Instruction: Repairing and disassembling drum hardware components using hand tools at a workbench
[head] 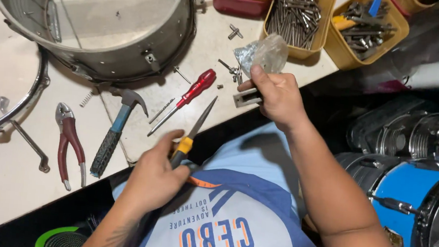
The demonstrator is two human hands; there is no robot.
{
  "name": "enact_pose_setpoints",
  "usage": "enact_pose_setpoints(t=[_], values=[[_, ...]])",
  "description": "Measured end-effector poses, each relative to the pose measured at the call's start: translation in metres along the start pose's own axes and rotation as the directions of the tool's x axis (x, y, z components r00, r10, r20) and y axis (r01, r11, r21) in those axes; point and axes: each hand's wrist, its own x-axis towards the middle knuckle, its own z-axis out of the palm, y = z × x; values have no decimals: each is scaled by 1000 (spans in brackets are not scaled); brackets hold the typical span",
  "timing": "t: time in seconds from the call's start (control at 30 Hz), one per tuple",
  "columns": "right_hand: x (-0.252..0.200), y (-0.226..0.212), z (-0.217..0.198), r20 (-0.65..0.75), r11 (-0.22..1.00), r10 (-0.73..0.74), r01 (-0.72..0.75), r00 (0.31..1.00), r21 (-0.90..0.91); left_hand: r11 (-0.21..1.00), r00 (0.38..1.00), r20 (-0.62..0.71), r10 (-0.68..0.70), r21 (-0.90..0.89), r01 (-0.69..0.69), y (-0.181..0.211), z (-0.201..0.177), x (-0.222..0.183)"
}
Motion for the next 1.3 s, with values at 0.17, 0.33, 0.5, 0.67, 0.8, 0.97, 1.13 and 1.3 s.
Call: enact_pose_setpoints(t=[0.17, 0.33, 0.5, 0.67, 0.8, 0.97, 1.13, 1.3], values=[[-22, -11, 0, 141, 982, 41, -66, 989, 176, 999, 990, -143, 19, -26, -23, -34, 10, 4], [-21, 5, 6, 127, 988, 20, -39, 992, 148, 940, 924, -227, 307, -83, -332, -77, 24, 12], [-5, 44, 7, -108, 868, 92, -132, 990, -479, 943, 925, -306, 225, -169, -285, -71, 32, 18], [-2, 58, 12, -151, 821, 96, -164, 984, -547, 941, 923, -328, 202, -197, -275, -74, 41, 34], [6, 75, 11, -167, 880, 117, -180, 979, -439, 935, 931, -306, 200, -225, -275, -73, 45, 41], [6, 96, 6, -128, 900, 115, -158, 985, -405, 958, 931, -312, 189, -151, -245, -73, 47, 45], [1, 93, 9, -144, 871, 76, -136, 987, -472, 969, 920, -304, 248, 55, -243, -52, 45, 44], [5, 112, 5, -160, 859, 98, -165, 982, -484, 880, 872, -246, 424, 337, -333, -41, 53, 55]])
